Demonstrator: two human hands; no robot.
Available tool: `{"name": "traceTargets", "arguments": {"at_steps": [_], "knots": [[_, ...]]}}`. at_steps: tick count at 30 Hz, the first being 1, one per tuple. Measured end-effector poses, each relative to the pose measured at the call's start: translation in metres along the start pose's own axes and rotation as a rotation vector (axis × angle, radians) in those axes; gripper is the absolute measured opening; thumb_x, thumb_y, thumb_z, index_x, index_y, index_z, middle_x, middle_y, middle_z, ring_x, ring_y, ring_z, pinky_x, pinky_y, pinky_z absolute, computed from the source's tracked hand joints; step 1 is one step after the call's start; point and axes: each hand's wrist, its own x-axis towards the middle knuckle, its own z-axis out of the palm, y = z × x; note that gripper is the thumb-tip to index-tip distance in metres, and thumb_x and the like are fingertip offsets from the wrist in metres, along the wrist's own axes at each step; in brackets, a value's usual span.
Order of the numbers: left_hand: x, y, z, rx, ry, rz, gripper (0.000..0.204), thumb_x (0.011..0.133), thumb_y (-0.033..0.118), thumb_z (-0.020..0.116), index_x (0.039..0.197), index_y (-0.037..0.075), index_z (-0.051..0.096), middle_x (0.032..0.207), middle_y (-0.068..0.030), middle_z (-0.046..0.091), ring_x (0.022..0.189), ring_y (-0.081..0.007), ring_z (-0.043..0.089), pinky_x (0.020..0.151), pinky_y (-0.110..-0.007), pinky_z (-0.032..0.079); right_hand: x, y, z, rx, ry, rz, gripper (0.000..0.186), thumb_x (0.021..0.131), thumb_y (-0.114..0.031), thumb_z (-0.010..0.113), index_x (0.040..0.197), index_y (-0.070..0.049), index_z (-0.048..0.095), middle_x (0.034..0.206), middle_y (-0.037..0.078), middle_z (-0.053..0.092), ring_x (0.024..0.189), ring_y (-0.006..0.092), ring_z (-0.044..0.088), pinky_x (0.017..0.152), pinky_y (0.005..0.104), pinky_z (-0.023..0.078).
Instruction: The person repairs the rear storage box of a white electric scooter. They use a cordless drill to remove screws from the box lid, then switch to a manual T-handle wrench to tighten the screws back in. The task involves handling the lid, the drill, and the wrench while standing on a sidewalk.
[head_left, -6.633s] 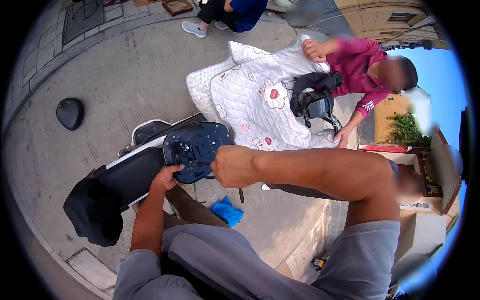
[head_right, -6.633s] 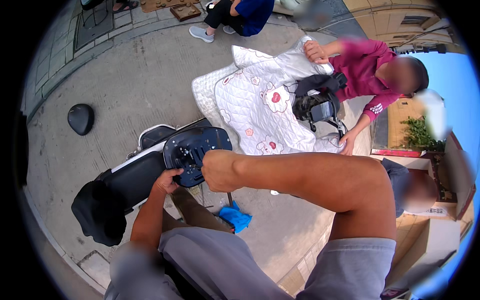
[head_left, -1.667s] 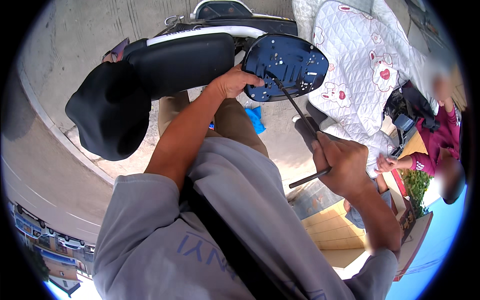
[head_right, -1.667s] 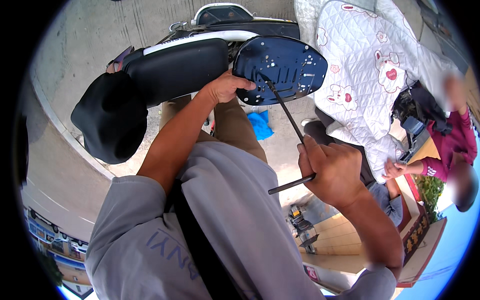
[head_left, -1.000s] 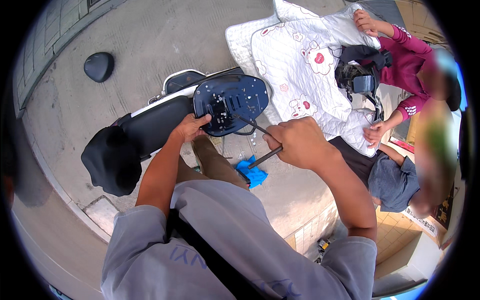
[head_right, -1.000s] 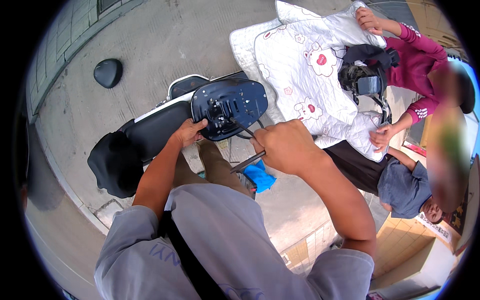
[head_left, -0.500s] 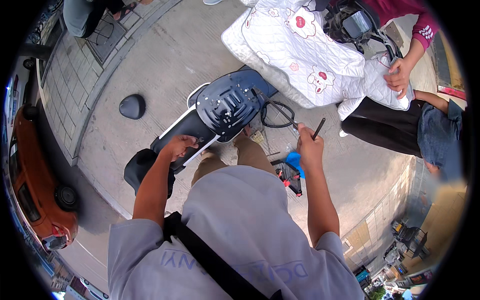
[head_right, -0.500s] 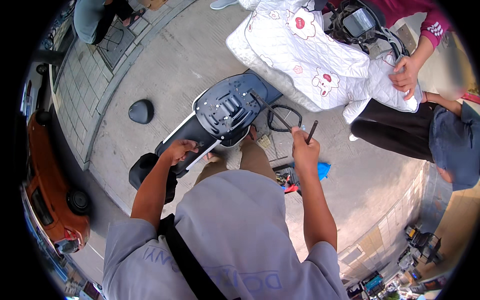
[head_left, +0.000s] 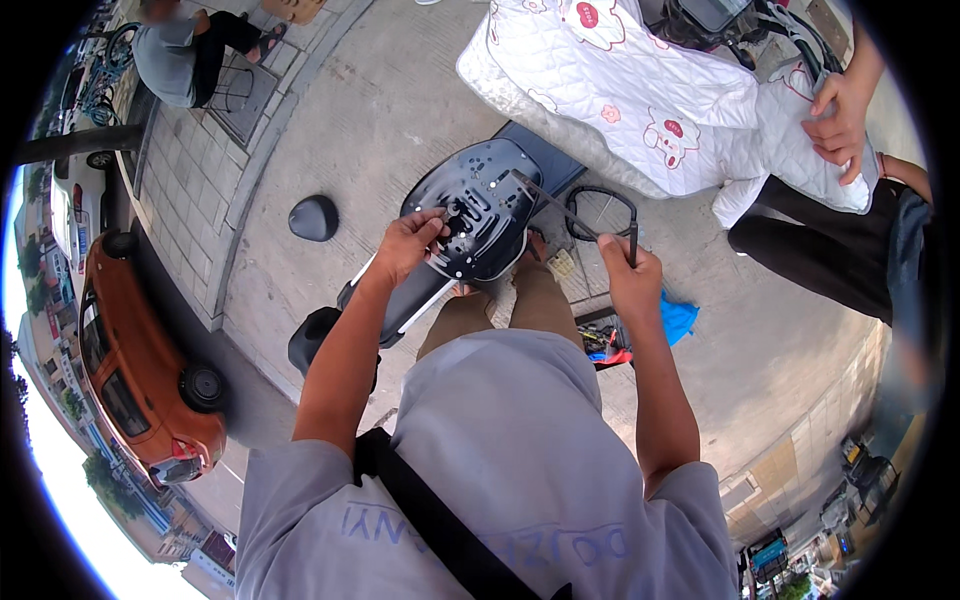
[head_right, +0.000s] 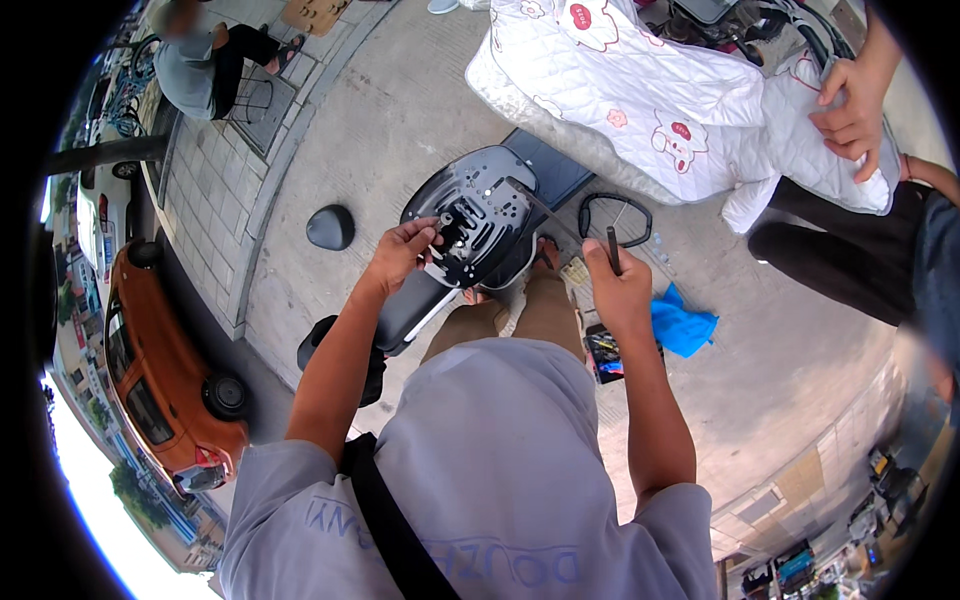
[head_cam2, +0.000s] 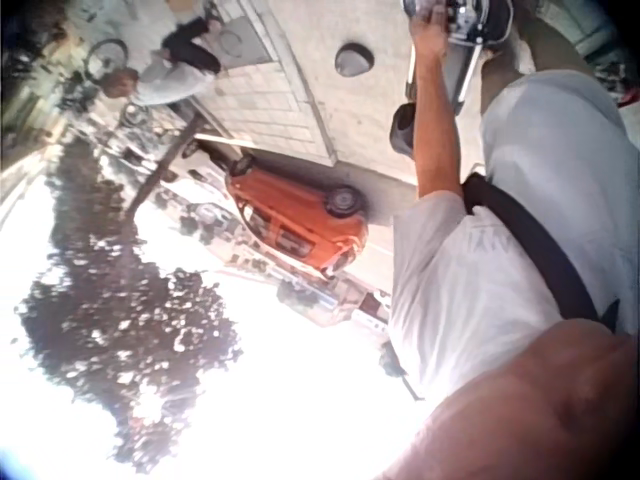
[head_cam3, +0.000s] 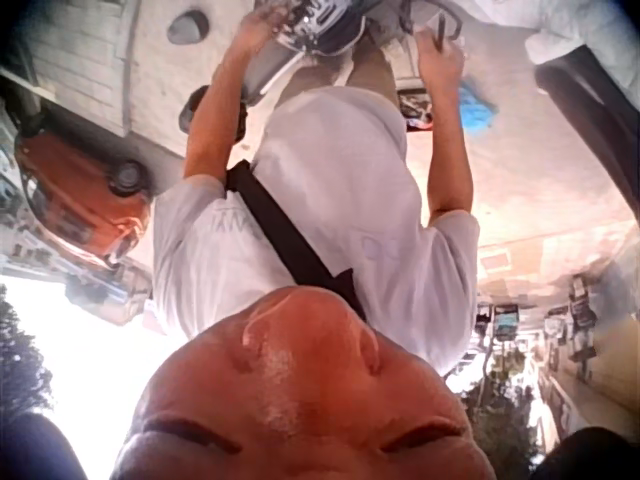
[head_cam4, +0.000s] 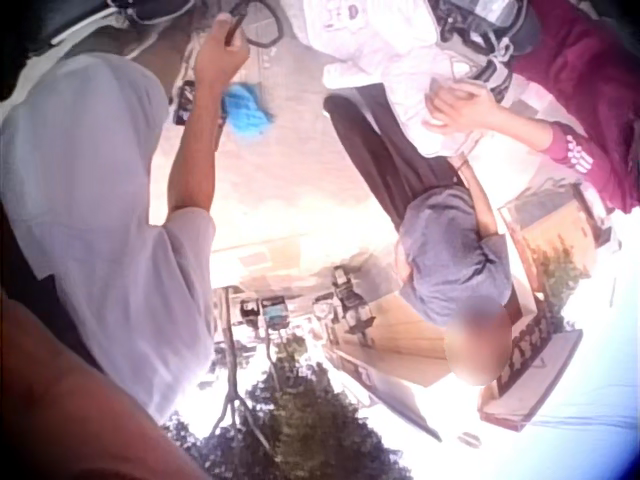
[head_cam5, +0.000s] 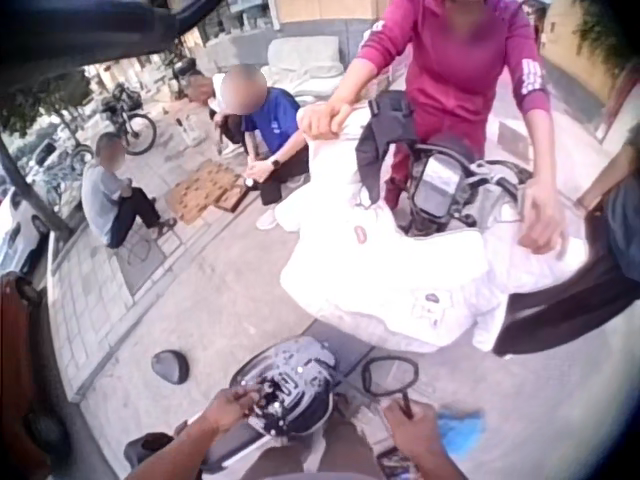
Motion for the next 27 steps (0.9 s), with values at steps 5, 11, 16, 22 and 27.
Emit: {"name": "traceTargets", "arguments": {"at_steps": [5, 11, 16, 22, 27], "knots": [[0.041, 0.049, 0.016, 0.234, -0.091, 0.106, 0.033, 0.106, 0.015, 0.065, 0.136, 0.002, 0.068, 0.103, -0.0023, 0.075, 0.067, -0.0068, 0.055, 0.063, -0.021, 0.048, -0.010, -0.002, 0.007, 0.046, 0.068, -0.004, 0.028, 0.104, -0.025, 0.072, 0.104, 0.002, 0.078, 0.076, -0.010, 0.054, 0.071, 0.0017, 0.043, 0.060, 0.0240, 0.036], [0.053, 0.058, 0.015, 0.424, -0.167, 0.143, 0.033, 0.105, 0.016, 0.066, 0.135, 0.001, 0.068, 0.099, -0.0019, 0.076, 0.067, -0.0073, 0.053, 0.064, -0.021, 0.047, -0.037, 0.016, 0.028, 0.067, 0.171, 0.092, 0.033, 0.103, -0.026, 0.073, 0.116, 0.005, 0.078, 0.079, -0.009, 0.058, 0.073, 0.0021, 0.045, 0.062, 0.0239, 0.037], [0.023, 0.025, -0.019, 0.235, -0.239, 0.059, 0.034, 0.105, 0.016, 0.066, 0.135, 0.000, 0.067, 0.101, -0.0032, 0.076, 0.070, -0.0065, 0.056, 0.063, -0.022, 0.046, -0.070, 0.039, 0.054, 0.175, 0.262, 0.129, 0.036, 0.102, -0.027, 0.075, 0.116, 0.006, 0.078, 0.084, -0.005, 0.065, 0.077, 0.0040, 0.050, 0.067, 0.0246, 0.042], [-0.050, -0.013, -0.099, 0.061, -0.220, 0.087, 0.031, 0.106, 0.017, 0.066, 0.134, 0.002, 0.067, 0.103, -0.0037, 0.076, 0.068, -0.0079, 0.059, 0.064, -0.023, 0.048, -0.104, 0.069, 0.078, 0.250, 0.319, 0.178, 0.038, 0.099, -0.028, 0.076, 0.116, 0.006, 0.078, 0.090, -0.001, 0.071, 0.082, 0.0072, 0.058, 0.072, 0.0268, 0.048], [-0.142, -0.047, -0.158, -0.158, -0.102, 0.133, 0.028, 0.107, 0.015, 0.064, 0.131, 0.002, 0.066, 0.102, -0.0053, 0.075, 0.065, -0.0094, 0.059, 0.060, -0.024, 0.047, -0.111, 0.085, 0.087, 0.340, 0.224, 0.260, 0.033, 0.100, -0.033, 0.074, 0.098, 0.000, 0.079, 0.067, -0.006, 0.057, 0.057, 0.0046, 0.047, 0.051, 0.0271, 0.036]]}}
